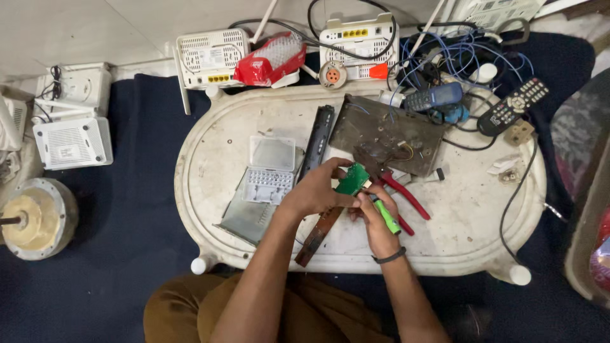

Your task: The person uses a green-handled screwdriver to unscrew and remove components from a small green circuit board. They repeatedly turn the board over and continue unscrewing various parts while seated on the floor.

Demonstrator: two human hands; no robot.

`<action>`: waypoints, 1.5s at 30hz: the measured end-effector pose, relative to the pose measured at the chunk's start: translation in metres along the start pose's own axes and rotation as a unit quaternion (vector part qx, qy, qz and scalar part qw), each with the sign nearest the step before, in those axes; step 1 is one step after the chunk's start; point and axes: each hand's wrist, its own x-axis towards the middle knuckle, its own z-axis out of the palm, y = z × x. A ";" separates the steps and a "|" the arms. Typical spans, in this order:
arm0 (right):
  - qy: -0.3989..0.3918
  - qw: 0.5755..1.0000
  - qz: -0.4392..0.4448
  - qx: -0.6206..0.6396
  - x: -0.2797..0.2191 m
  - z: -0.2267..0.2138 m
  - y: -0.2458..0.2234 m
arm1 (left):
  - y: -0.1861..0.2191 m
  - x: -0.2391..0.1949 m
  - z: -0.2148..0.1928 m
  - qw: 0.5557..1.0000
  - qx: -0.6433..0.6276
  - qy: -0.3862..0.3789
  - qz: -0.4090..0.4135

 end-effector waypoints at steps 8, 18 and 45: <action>-0.001 1.000 -0.019 -0.010 -0.003 0.007 -0.001 | 0.002 -0.002 -0.002 0.999 -0.010 0.000 0.034; -0.003 0.998 -0.039 -0.048 -0.003 0.006 0.000 | -0.011 0.000 0.004 0.988 0.054 0.064 0.131; -0.061 0.994 -0.080 0.047 -0.010 0.014 -0.012 | -0.006 0.006 -0.003 0.970 -0.241 -0.011 0.010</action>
